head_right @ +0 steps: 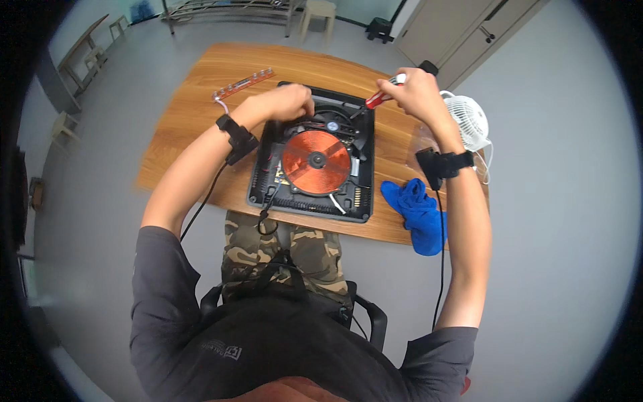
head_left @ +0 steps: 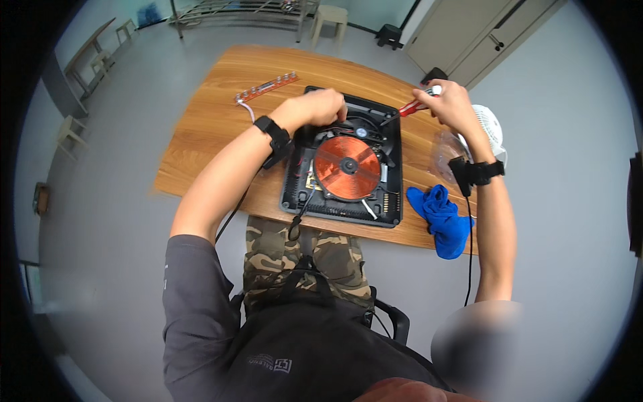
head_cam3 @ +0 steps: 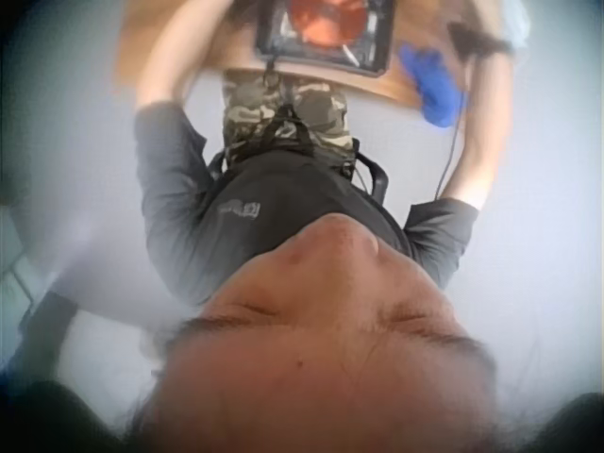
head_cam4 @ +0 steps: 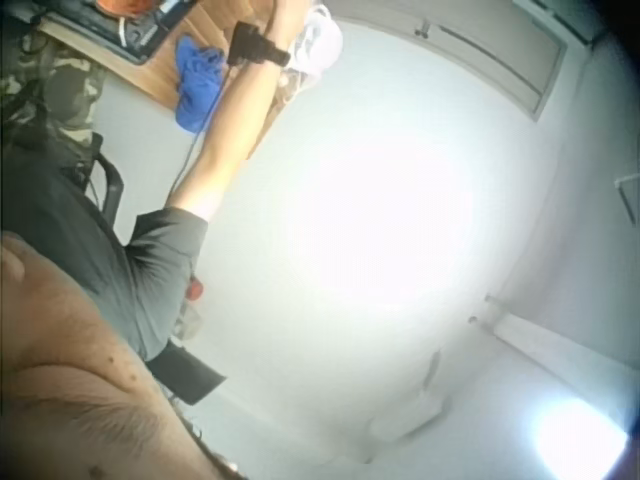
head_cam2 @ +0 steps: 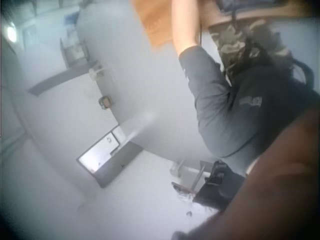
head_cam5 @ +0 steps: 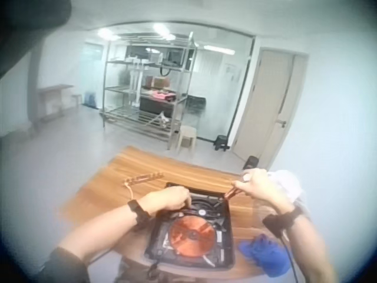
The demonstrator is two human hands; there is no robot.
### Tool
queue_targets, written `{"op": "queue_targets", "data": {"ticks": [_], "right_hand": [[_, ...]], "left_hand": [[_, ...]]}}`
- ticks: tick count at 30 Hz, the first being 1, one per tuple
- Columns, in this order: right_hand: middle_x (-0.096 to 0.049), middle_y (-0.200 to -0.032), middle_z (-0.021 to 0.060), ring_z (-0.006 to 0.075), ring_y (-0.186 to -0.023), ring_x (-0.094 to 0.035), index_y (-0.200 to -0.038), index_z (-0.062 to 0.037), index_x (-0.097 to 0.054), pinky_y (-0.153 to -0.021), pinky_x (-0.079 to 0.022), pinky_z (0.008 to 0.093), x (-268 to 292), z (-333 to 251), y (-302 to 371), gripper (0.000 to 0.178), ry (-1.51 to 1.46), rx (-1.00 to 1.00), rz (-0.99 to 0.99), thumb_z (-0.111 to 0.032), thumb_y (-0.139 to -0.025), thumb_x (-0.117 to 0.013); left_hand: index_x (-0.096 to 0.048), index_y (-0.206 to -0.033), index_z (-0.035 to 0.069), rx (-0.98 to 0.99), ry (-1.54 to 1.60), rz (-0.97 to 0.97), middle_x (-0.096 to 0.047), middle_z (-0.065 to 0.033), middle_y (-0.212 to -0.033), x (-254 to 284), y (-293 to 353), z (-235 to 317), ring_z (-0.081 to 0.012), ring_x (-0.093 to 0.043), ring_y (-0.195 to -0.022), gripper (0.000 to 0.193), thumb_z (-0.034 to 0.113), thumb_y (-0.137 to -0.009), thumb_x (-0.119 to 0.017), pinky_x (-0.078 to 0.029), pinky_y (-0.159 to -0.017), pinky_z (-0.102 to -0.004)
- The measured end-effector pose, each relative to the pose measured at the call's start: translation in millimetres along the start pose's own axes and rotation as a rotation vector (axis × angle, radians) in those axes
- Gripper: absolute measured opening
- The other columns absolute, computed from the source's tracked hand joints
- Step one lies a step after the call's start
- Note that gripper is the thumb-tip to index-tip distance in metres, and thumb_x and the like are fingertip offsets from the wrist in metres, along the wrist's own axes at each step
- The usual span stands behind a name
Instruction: The person uses a screwdriver to tighten screws on a black electronic device with a copper-colored circular component. They then place a small black fan onto the device and secure it with screws.
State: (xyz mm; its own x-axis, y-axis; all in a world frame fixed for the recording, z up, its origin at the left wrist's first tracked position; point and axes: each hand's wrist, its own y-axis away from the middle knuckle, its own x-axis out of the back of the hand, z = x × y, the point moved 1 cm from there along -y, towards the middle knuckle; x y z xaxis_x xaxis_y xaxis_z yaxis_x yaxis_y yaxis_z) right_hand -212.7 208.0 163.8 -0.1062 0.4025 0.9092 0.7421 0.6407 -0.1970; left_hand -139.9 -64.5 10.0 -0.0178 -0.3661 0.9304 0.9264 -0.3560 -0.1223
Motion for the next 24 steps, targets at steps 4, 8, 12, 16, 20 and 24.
{"op": "queue_targets", "data": {"ticks": [4,8,12,16,20,24], "right_hand": [[-0.068,-0.062,0.0126,0.018,-0.05,-0.068,-0.091,0.0059,-0.074,-0.05,-0.053,0.0318,-8.2,0.5,0.0,0.051,-0.022,0.045,0.02,-0.045,-0.091,-0.075],[-0.07,-0.066,0.0177,0.0282,-0.061,-0.072,-0.088,0.0057,-0.074,-0.06,-0.056,0.0368,-23.5,-27.4,-6.5,0.051,-0.028,0.126,-0.033,-0.046,-0.089,-0.075],[-0.071,-0.074,0.0239,0.0395,-0.074,-0.072,-0.089,0.0061,-0.073,-0.071,-0.058,0.0429,-52.3,-59.9,-21.3,0.052,-0.082,0.297,-0.016,-0.046,-0.088,-0.074],[-0.072,-0.075,0.0236,0.0392,-0.072,-0.072,-0.087,0.0069,-0.073,-0.071,-0.058,0.0444,-78.5,-91.0,-29.7,0.051,-0.132,0.368,-0.022,-0.044,-0.086,-0.075],[-0.072,-0.074,0.0234,0.0391,-0.072,-0.072,-0.083,0.0053,-0.072,-0.071,-0.058,0.0446,-89.2,-115.2,-28.1,0.048,-0.171,0.368,-0.097,-0.042,-0.085,-0.076],[-0.068,-0.07,0.023,0.0368,-0.067,-0.069,-0.08,0.0057,-0.07,-0.066,-0.054,0.0443,-95.2,-119.4,-28.4,0.048,-0.147,0.396,-0.116,-0.042,-0.086,-0.076]], "left_hand": [[-0.077,-0.093,0.003,0.065,0.055,0.002,-0.076,-0.0148,-0.092,43.5,44.6,-25.3,-0.0301,-0.074,-0.087,0.013,0.005,-0.082,-0.072,-0.058,-0.081,-0.039],[-0.076,-0.091,0.003,0.301,0.064,-0.068,-0.076,-0.0133,-0.09,38.6,111.8,-57.9,-0.025,-0.074,-0.084,0.009,0.003,-0.082,-0.073,-0.059,-0.078,-0.0363],[-0.076,-0.092,0.004,0.319,0.117,-0.049,-0.075,-0.0125,-0.084,19.3,155.5,-55.5,-0.0239,-0.072,-0.076,0.011,0.005,-0.081,-0.075,-0.057,-0.072,-0.0351],[-0.075,-0.089,0.004,0.304,-0.068,0.07,-0.074,-0.0158,-0.085,12.6,162.8,-61.5,-0.0319,-0.071,-0.083,0.007,0.006,-0.082,-0.074,-0.057,-0.074,-0.0405],[-0.074,-0.088,0.004,0.498,-0.061,0.003,-0.074,-0.0157,-0.088,14.3,175.3,-80.0,-0.0344,-0.07,-0.085,0.007,0.008,-0.082,-0.074,-0.056,-0.075,-0.0421],[-0.073,-0.09,0.003,0.524,-0.028,0.02,-0.073,-0.0161,-0.089,3.0,187.9,-87.8,-0.0333,-0.071,-0.085,0.011,0.006,-0.08,-0.076,-0.056,-0.075,-0.0413]]}}
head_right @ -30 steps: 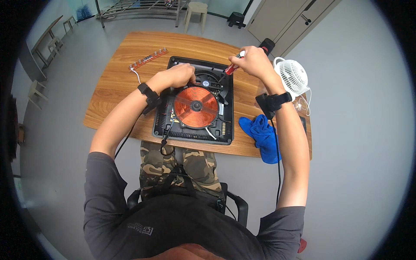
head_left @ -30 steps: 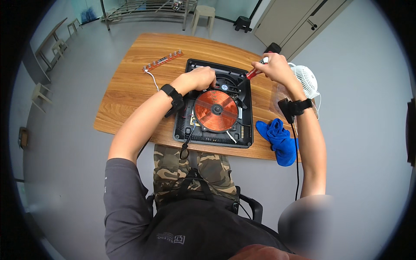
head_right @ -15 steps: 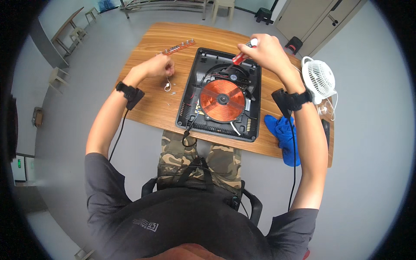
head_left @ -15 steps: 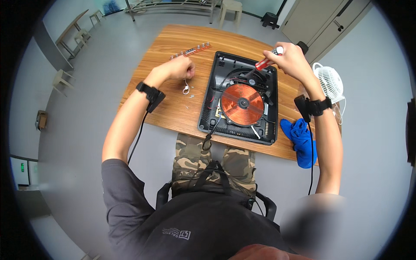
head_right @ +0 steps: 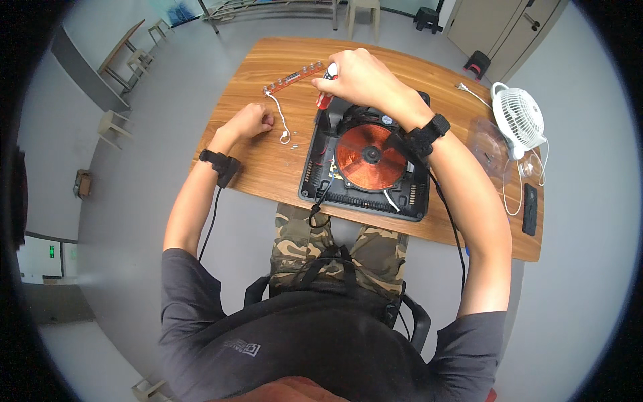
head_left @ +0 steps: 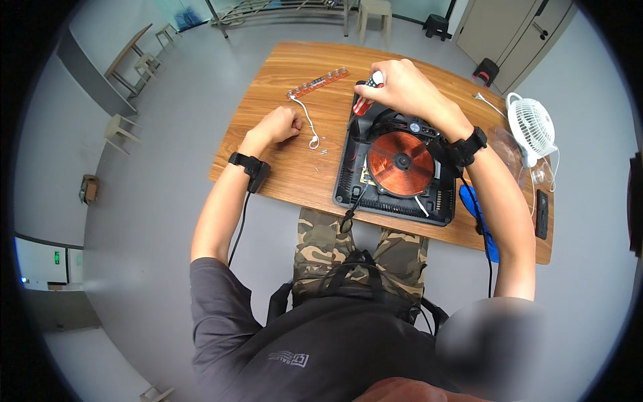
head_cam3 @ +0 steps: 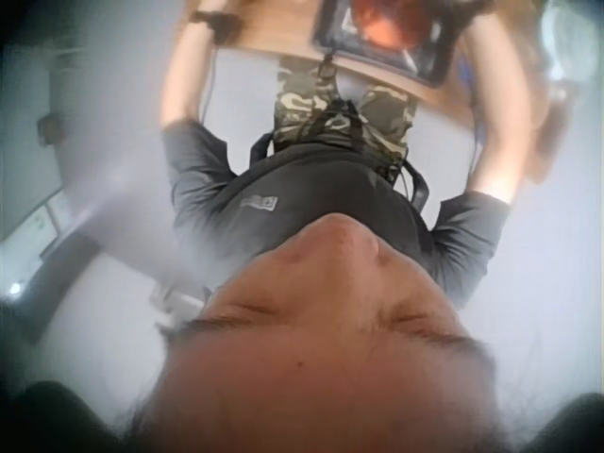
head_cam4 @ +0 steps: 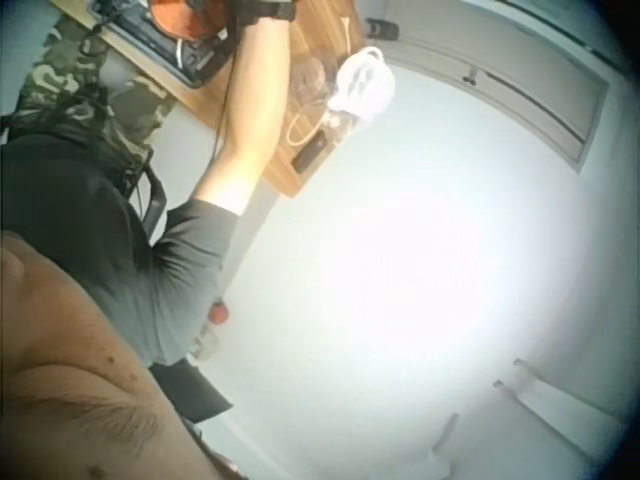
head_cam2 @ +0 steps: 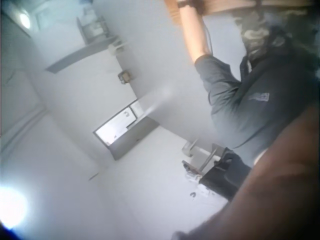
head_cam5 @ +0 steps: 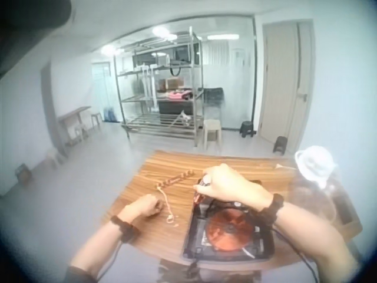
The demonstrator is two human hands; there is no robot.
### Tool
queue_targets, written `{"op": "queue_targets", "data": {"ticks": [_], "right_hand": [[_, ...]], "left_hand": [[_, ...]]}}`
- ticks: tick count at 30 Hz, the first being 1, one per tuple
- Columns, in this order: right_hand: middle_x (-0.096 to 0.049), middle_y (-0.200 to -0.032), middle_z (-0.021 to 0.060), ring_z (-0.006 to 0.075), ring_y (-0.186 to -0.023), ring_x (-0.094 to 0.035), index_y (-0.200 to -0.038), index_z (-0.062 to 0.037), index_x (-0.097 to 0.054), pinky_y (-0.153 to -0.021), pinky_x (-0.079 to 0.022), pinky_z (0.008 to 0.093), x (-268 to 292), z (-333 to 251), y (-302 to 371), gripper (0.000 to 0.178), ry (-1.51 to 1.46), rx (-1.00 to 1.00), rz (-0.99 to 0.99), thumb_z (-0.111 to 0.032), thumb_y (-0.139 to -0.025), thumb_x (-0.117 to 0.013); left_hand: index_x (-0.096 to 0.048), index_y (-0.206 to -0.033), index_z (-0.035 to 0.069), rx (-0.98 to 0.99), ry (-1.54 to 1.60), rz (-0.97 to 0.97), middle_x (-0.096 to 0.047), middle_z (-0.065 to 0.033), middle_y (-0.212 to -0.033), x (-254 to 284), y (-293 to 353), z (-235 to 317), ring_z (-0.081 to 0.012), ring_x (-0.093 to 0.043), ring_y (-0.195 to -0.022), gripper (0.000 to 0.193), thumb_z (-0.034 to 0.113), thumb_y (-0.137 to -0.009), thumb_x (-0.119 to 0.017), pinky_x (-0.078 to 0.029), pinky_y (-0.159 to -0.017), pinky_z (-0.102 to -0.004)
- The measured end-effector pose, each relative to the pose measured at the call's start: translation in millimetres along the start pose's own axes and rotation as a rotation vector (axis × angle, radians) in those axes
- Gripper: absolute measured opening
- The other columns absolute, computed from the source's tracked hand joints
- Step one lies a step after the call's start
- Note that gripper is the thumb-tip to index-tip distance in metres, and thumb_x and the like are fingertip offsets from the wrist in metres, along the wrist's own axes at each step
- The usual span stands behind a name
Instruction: The person uses a screwdriver to tighten screws on a black electronic device with a copper-colored circular component. They then place a small black fan onto the device and secure it with screws.
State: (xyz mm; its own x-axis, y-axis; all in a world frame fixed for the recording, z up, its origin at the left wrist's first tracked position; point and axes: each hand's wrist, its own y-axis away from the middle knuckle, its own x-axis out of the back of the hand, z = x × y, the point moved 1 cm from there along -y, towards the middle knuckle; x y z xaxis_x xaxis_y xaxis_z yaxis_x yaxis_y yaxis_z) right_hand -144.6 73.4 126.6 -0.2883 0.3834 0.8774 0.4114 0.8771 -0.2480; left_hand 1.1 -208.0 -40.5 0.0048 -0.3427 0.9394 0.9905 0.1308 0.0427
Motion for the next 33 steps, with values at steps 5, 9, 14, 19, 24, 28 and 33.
{"op": "queue_targets", "data": {"ticks": [5,9,14,19,24,28,33], "right_hand": [[-0.063,-0.064,0.022,0.0333,-0.058,-0.063,-0.079,0.0063,-0.067,-0.057,-0.048,0.043,-7.1,5.5,2.4,0.051,-0.006,0.026,0.032,-0.043,-0.088,-0.075],[-0.064,-0.065,0.0222,0.0332,-0.058,-0.063,-0.079,0.0067,-0.067,-0.058,-0.048,0.0432,-5.6,9.3,7.0,0.05,0.007,0.027,0.042,-0.042,-0.089,-0.075],[-0.064,-0.064,0.0219,0.0325,-0.058,-0.064,-0.081,0.007,-0.067,-0.057,-0.048,0.0426,1.2,9.4,16.5,0.049,0.039,0.027,0.077,-0.041,-0.089,-0.076],[-0.068,-0.072,0.0267,0.039,-0.07,-0.069,-0.084,0.0087,-0.07,-0.068,-0.055,0.0458,12.3,6.5,22.2,0.05,0.025,-0.027,0.026,-0.041,-0.087,-0.075],[-0.066,-0.067,0.0235,0.0355,-0.062,-0.066,-0.08,0.0074,-0.069,-0.062,-0.052,0.0434,16.3,7.7,26.0,0.05,0.031,0.022,0.084,-0.041,-0.088,-0.076],[-0.069,-0.073,0.0273,0.0414,-0.071,-0.072,-0.086,0.0093,-0.072,-0.07,-0.058,0.0449,27.6,6.0,30.2,0.051,0.047,-0.027,0.074,-0.042,-0.086,-0.075],[-0.07,-0.072,0.0244,0.0386,-0.07,-0.072,-0.086,0.0069,-0.073,-0.068,-0.058,0.0439,47.8,14.4,35.6,0.05,0.023,-0.045,0.133,-0.043,-0.085,-0.075]], "left_hand": [[-0.073,-0.094,0.001,-0.067,0.104,0.111,-0.073,-0.0169,-0.09,-18.4,-7.2,7.9,-0.0334,-0.071,-0.086,0.016,0.008,-0.081,-0.078,-0.056,-0.077,-0.0411],[-0.073,-0.094,0.002,-0.04,0.101,0.113,-0.073,-0.0175,-0.09,-23.3,-17.3,17.6,-0.0352,-0.071,-0.089,0.014,0.009,-0.083,-0.076,-0.056,-0.079,-0.0428],[-0.071,-0.089,0.001,-0.059,0.045,0.091,-0.073,-0.0193,-0.09,-29.2,-25.0,14.5,-0.0375,-0.071,-0.09,0.009,0.007,-0.084,-0.074,-0.057,-0.079,-0.0446],[-0.071,-0.087,0.001,-0.041,-0.002,0.051,-0.072,-0.022,-0.089,-25.9,-22.1,9.3,-0.0403,-0.071,-0.088,0.009,0.008,-0.082,-0.074,-0.058,-0.08,-0.0452],[-0.074,-0.088,0.001,-0.04,-0.111,-0.004,-0.073,-0.0213,-0.087,-2.6,-17.6,0.7,-0.0381,-0.071,-0.084,0.009,0.008,-0.083,-0.072,-0.057,-0.076,-0.0432],[-0.074,-0.088,0.0,-0.056,0.029,0.068,-0.073,-0.0185,-0.082,32.6,-16.2,21.0,-0.0316,-0.072,-0.077,0.01,0.01,-0.086,-0.073,-0.057,-0.074,-0.0397],[-0.07,-0.095,-0.002,-0.077,0.558,-0.022,-0.071,-0.0019,-0.086,53.0,-35.0,79.9,-0.0078,-0.067,-0.08,0.014,0.012,-0.095,-0.075,-0.055,-0.074,-0.0248]]}}
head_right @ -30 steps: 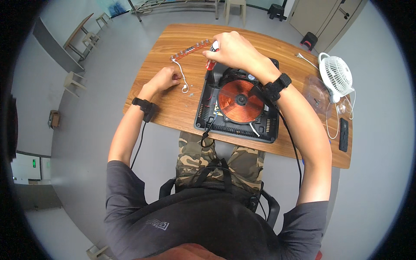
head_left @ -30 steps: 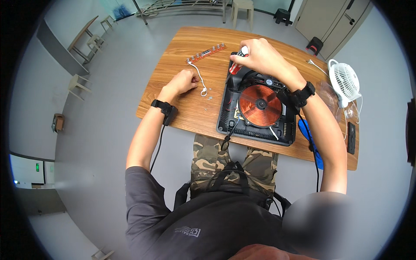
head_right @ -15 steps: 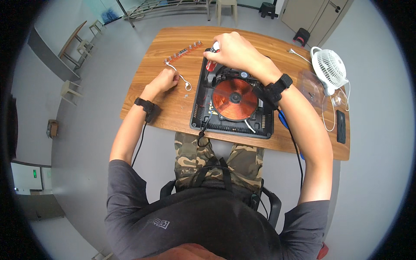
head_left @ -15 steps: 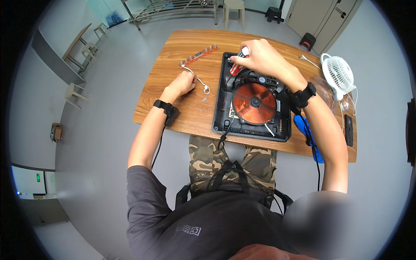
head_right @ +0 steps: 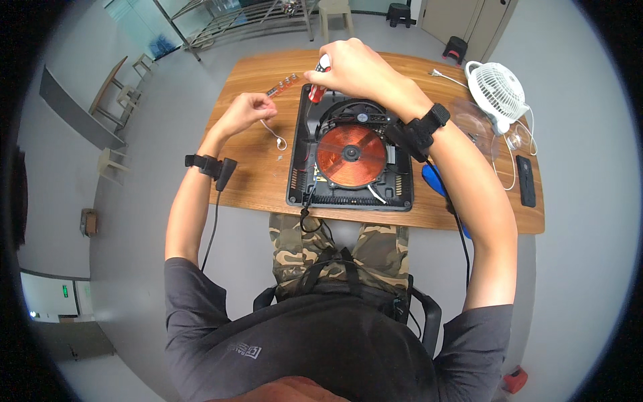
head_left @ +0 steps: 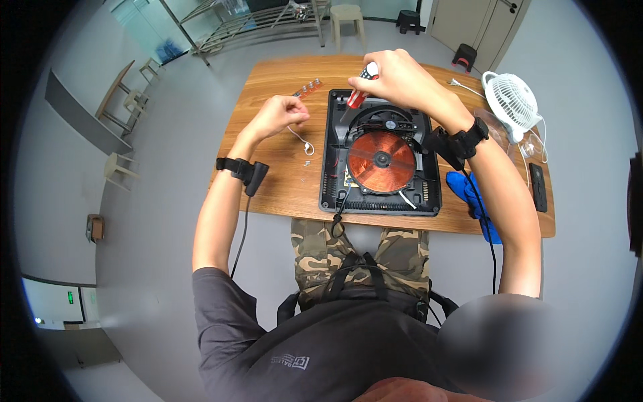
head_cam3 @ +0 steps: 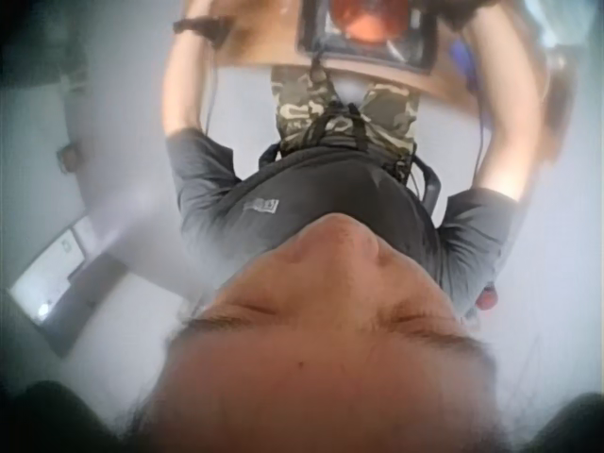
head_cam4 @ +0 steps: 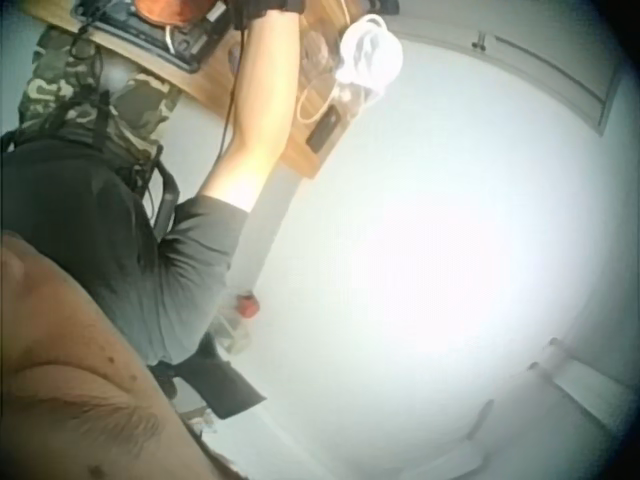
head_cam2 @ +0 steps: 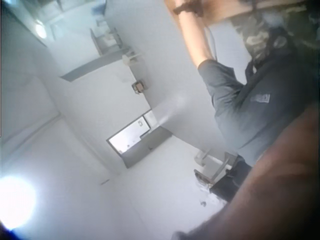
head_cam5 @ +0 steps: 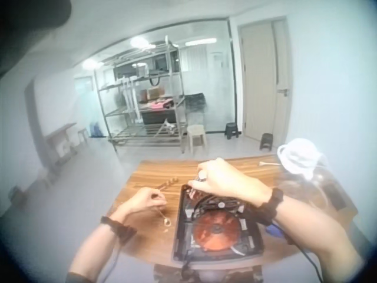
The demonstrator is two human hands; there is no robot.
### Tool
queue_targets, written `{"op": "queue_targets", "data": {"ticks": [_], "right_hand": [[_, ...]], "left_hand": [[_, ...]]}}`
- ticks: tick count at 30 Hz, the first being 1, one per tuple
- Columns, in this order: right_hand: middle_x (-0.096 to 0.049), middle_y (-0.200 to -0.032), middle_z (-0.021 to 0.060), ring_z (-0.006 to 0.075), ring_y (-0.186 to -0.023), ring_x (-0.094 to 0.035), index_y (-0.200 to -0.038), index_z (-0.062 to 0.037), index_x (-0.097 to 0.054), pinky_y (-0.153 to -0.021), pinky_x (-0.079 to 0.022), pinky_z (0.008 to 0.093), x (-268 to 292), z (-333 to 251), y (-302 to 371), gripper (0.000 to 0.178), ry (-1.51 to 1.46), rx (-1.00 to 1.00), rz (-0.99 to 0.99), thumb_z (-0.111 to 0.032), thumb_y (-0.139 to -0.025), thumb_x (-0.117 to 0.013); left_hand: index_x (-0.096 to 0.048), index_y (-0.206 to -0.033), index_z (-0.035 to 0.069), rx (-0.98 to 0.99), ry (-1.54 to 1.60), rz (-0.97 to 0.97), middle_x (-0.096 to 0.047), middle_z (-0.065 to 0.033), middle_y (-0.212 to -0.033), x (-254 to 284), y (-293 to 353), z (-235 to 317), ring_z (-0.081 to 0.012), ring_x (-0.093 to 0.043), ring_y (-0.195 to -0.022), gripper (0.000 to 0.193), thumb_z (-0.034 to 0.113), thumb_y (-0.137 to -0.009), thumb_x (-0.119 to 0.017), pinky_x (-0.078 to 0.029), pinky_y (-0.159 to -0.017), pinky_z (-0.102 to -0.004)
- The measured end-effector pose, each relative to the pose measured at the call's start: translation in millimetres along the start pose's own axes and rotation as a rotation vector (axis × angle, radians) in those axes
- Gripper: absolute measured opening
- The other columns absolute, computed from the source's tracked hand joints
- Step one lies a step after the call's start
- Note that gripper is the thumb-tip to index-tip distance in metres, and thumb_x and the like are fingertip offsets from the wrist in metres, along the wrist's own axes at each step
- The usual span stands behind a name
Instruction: The person uses a screwdriver to tighten screws on a black electronic device with a copper-colored circular component. They then place a small black fan onto the device and secure it with screws.
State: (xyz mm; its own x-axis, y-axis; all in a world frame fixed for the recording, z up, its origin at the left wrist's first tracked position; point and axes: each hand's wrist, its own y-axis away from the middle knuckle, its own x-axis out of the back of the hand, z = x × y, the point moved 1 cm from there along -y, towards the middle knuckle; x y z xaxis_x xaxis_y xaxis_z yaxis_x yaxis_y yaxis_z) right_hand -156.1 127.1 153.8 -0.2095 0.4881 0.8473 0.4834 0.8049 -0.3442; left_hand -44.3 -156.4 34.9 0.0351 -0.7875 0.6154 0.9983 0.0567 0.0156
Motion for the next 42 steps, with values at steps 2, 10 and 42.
{"op": "queue_targets", "data": {"ticks": [2,10,42], "right_hand": [[-0.071,-0.072,0.0231,0.0375,-0.069,-0.073,-0.086,0.0055,-0.074,-0.068,-0.058,0.0436,9.2,7.2,2.8,0.048,0.011,-0.025,0.034,-0.043,-0.085,-0.076],[-0.072,-0.074,0.0221,0.0379,-0.072,-0.074,-0.085,0.0052,-0.073,-0.069,-0.058,0.0428,18.9,38.6,17.3,0.048,0.007,-0.035,0.086,-0.042,-0.086,-0.075],[-0.071,-0.064,0.0117,0.0161,-0.051,-0.068,-0.085,0.003,-0.071,-0.049,-0.053,0.031,19.5,71.9,14.2,0.046,-0.195,-0.188,0.044,-0.042,-0.092,-0.073]], "left_hand": [[-0.068,-0.1,-0.002,-0.039,0.118,-0.068,-0.073,-0.0038,-0.09,-17.1,-17.4,16.6,-0.0098,-0.07,-0.082,0.01,0.007,-0.096,-0.072,-0.055,-0.076,-0.0239],[-0.069,-0.105,-0.002,-0.078,0.204,-0.167,-0.073,-0.0037,-0.094,-77.9,-74.1,43.4,-0.0107,-0.072,-0.086,0.012,0.008,-0.099,-0.068,-0.055,-0.078,-0.0233],[-0.072,-0.112,-0.005,-0.192,-0.026,-0.008,-0.078,-0.0099,-0.096,-97.8,-75.4,53.5,-0.0137,-0.075,-0.092,0.023,0.005,-0.091,-0.076,-0.06,-0.082,-0.0283]]}}
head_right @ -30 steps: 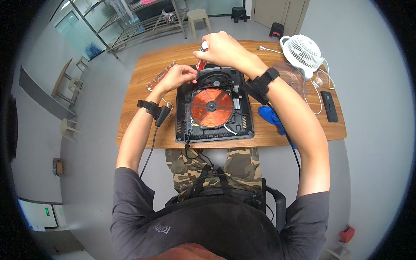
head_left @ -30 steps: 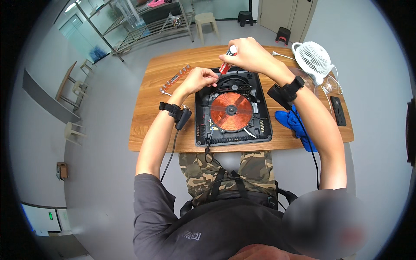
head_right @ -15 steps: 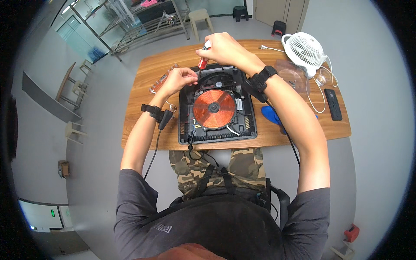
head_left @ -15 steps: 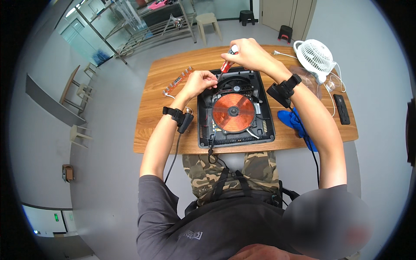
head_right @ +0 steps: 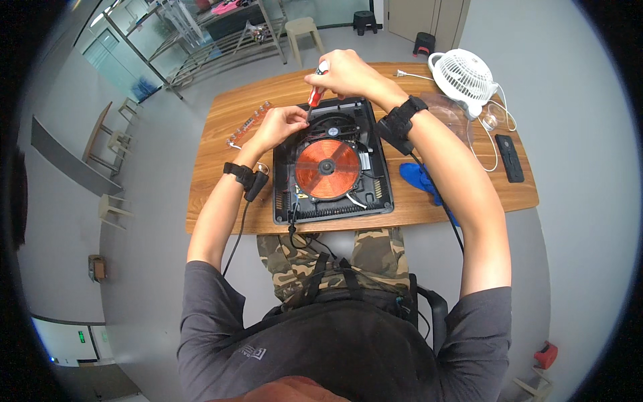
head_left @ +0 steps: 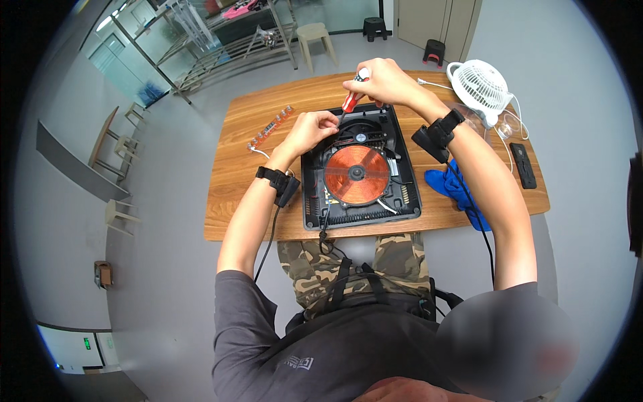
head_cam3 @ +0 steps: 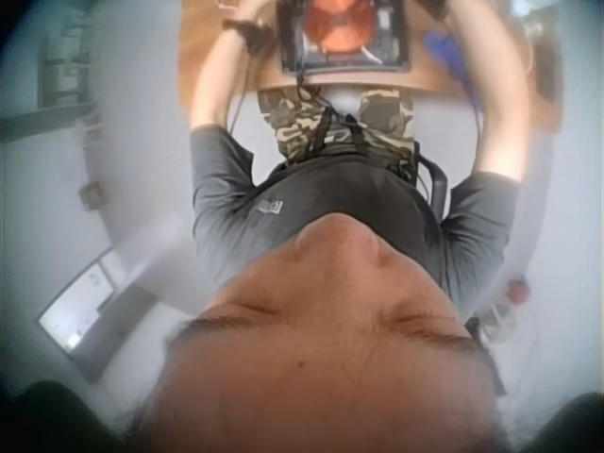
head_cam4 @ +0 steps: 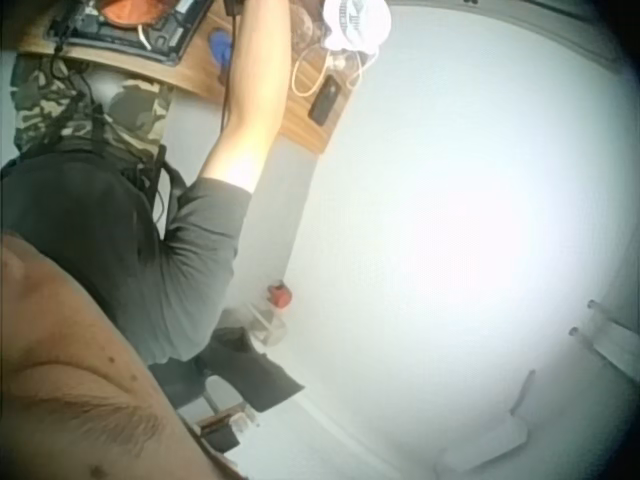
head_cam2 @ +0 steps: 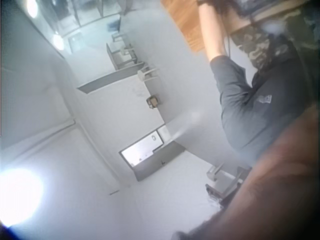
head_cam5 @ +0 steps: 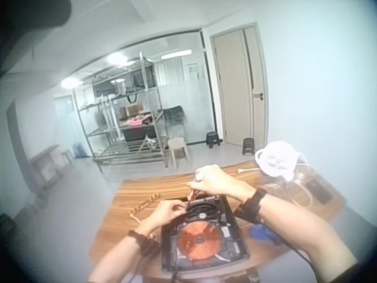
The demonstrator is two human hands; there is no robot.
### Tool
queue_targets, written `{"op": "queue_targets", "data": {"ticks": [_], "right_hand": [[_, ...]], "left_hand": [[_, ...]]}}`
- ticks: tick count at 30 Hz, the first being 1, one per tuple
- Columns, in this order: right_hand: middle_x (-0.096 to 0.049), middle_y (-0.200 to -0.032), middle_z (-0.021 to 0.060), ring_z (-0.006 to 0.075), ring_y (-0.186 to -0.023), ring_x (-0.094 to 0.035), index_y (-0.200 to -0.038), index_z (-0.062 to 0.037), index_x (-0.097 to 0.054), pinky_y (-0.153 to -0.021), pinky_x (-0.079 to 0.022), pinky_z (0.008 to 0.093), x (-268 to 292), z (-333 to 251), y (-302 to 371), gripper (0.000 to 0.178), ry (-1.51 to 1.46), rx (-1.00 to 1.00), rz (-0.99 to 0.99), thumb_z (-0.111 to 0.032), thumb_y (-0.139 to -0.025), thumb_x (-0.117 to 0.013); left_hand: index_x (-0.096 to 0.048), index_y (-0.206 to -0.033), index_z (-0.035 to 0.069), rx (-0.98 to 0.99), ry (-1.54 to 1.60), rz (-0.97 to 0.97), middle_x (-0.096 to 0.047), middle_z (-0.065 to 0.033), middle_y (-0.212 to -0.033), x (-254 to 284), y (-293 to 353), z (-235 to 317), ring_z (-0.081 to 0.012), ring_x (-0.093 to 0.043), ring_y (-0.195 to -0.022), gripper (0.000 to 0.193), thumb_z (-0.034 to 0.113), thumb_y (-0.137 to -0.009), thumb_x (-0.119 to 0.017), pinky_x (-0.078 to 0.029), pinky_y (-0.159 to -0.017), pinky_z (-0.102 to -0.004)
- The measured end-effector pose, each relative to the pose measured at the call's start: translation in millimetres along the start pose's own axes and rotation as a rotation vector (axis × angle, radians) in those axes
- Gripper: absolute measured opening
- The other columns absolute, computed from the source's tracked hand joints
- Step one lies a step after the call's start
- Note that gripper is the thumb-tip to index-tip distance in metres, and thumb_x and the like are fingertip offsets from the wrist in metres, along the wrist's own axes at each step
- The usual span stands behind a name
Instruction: The person uses a screwdriver to tighten screws on a black electronic device with a copper-colored circular component. They then place a small black fan onto the device and secure it with screws.
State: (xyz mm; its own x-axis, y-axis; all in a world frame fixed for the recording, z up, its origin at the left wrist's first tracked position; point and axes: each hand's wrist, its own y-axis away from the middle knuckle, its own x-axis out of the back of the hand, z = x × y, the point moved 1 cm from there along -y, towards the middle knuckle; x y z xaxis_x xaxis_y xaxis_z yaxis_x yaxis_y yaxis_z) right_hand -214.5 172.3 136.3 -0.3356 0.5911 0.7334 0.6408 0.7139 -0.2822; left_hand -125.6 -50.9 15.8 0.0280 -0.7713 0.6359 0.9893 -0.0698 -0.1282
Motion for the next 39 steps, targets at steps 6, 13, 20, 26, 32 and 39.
{"op": "queue_targets", "data": {"ticks": [6,13,20,26,32,39], "right_hand": [[-0.074,-0.07,0.0091,0.013,-0.051,-0.067,-0.087,0.0018,-0.071,-0.048,-0.054,0.0277,3.6,4.5,-0.6,0.044,-0.045,-0.056,-0.015,-0.042,-0.094,-0.073],[-0.074,-0.071,0.0082,0.0126,-0.052,-0.067,-0.086,0.0009,-0.07,-0.048,-0.053,0.0264,11.0,1.8,0.5,0.043,-0.112,-0.087,-0.01,-0.041,-0.094,-0.073],[-0.071,-0.068,0.0059,0.0109,-0.052,-0.066,-0.087,0.0011,-0.07,-0.047,-0.052,0.0259,8.5,6.7,-3.0,0.044,-0.112,-0.113,-0.029,-0.042,-0.094,-0.075],[-0.073,-0.07,0.0063,0.0106,-0.051,-0.065,-0.086,0.0002,-0.071,-0.046,-0.052,0.0251,8.7,7.1,-4.0,0.043,-0.187,-0.143,-0.044,-0.042,-0.094,-0.075],[-0.073,-0.069,0.0068,0.0113,-0.051,-0.066,-0.086,0.0009,-0.07,-0.046,-0.053,0.0255,8.1,2.2,-5.9,0.044,-0.153,-0.113,-0.029,-0.042,-0.094,-0.074],[-0.074,-0.07,0.011,0.0154,-0.052,-0.069,-0.084,0.0031,-0.069,-0.048,-0.055,0.0291,3.3,-11.1,-9.1,0.045,-0.028,-0.014,-0.043,-0.04,-0.093,-0.075]], "left_hand": [[-0.072,-0.113,-0.005,-0.001,0.015,0.017,-0.079,-0.0112,-0.099,-0.2,2.2,-0.2,-0.0136,-0.075,-0.094,0.025,0.007,-0.092,-0.076,-0.059,-0.084,-0.0278],[-0.069,-0.118,-0.008,0.071,0.351,-0.011,-0.078,-0.0142,-0.105,0.8,2.7,-17.9,-0.0171,-0.075,-0.099,0.025,0.008,-0.098,-0.07,-0.058,-0.085,-0.0277],[-0.066,-0.12,-0.008,0.068,0.397,-0.062,-0.076,-0.0154,-0.11,4.9,6.2,-14.7,-0.0187,-0.074,-0.104,0.027,0.007,-0.099,-0.069,-0.058,-0.088,-0.0288],[-0.071,-0.115,-0.005,-0.02,0.146,-0.005,-0.078,-0.0112,-0.104,4.6,8.9,-10.3,-0.0168,-0.074,-0.1,0.025,0.009,-0.094,-0.075,-0.059,-0.088,-0.0293],[-0.074,-0.111,-0.002,-0.111,-0.198,0.056,-0.077,-0.0131,-0.089,4.5,5.4,22.6,-0.0171,-0.073,-0.085,0.029,0.013,-0.088,-0.08,-0.058,-0.081,-0.0324],[-0.074,-0.107,-0.002,-0.117,-0.116,-0.012,-0.075,-0.0149,-0.085,3.1,-3.3,13.7,-0.0184,-0.071,-0.077,0.028,0.014,-0.085,-0.082,-0.055,-0.075,-0.0348]]}}
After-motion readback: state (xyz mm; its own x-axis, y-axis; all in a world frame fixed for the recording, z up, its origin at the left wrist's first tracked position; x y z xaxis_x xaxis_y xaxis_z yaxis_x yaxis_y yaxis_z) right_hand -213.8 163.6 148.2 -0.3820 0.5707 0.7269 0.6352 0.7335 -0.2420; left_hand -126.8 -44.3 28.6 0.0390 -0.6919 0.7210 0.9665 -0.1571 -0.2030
